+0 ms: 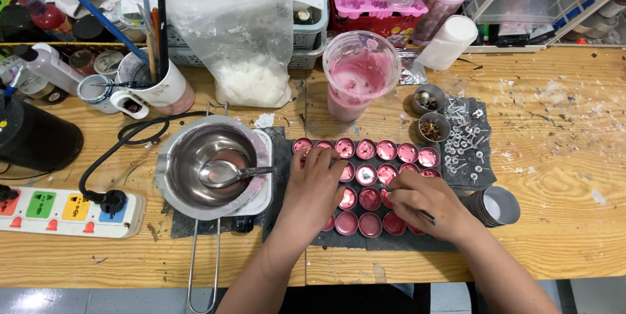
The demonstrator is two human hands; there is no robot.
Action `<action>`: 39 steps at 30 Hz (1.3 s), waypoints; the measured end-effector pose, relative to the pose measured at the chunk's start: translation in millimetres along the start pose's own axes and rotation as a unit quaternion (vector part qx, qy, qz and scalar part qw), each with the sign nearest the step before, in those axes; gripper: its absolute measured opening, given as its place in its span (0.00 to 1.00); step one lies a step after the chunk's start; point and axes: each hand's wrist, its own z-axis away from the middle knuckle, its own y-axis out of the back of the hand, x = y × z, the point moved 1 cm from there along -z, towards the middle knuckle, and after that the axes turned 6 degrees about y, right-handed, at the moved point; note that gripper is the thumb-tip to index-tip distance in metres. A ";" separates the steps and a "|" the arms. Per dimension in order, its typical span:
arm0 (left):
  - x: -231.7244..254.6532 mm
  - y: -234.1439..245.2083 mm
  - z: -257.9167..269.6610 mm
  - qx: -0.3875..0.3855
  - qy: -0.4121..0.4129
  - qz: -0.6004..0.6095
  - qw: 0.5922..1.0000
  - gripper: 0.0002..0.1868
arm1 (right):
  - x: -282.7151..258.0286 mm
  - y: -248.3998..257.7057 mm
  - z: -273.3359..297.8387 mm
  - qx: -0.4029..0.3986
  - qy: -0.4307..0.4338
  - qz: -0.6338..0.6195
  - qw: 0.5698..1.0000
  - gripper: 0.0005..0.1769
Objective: Placing candle wicks into small pink containers using tweezers on a workbench.
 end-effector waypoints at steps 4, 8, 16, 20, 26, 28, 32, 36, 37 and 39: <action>-4.8 -6.1 5.1 0.008 0.002 -0.036 0.999 0.21 | 2.8 -13.5 -9.0 -0.013 0.012 0.001 1.000 0.23; -8.6 -15.3 5.3 0.006 0.013 -0.069 0.998 0.19 | 8.0 -22.9 -19.3 -0.033 -0.005 -0.014 0.999 0.22; -9.8 -12.4 6.5 -0.013 0.023 -0.087 0.996 0.22 | 17.5 -34.6 -25.1 -0.051 -0.028 -0.037 0.998 0.19; -6.4 -5.3 5.3 -0.024 0.018 -0.096 0.995 0.25 | 19.5 -37.7 -24.8 -0.049 -0.031 -0.043 0.997 0.19; -6.1 -5.7 6.3 -0.030 0.019 -0.085 0.996 0.27 | 21.0 -41.0 -22.3 -0.048 -0.042 -0.045 0.997 0.20; -6.5 -6.9 7.1 -0.033 0.018 -0.084 0.996 0.27 | 21.3 -41.8 -22.1 -0.047 -0.044 -0.048 0.997 0.20; -7.0 -9.4 8.4 -0.022 0.017 -0.079 0.997 0.23 | 22.8 -42.9 -21.0 -0.042 -0.044 -0.051 0.997 0.20; -4.9 -5.6 7.6 -0.007 0.011 -0.090 0.996 0.24 | 23.8 -43.3 -20.8 -0.041 -0.043 -0.056 0.997 0.20; -5.1 -5.5 7.6 -0.007 0.010 -0.090 0.996 0.24 | 23.9 -43.3 -20.9 -0.041 -0.044 -0.056 0.997 0.20; -5.1 -5.4 7.9 -0.016 0.011 -0.089 0.996 0.23 | 23.7 -43.2 -20.8 -0.039 -0.043 -0.061 0.996 0.21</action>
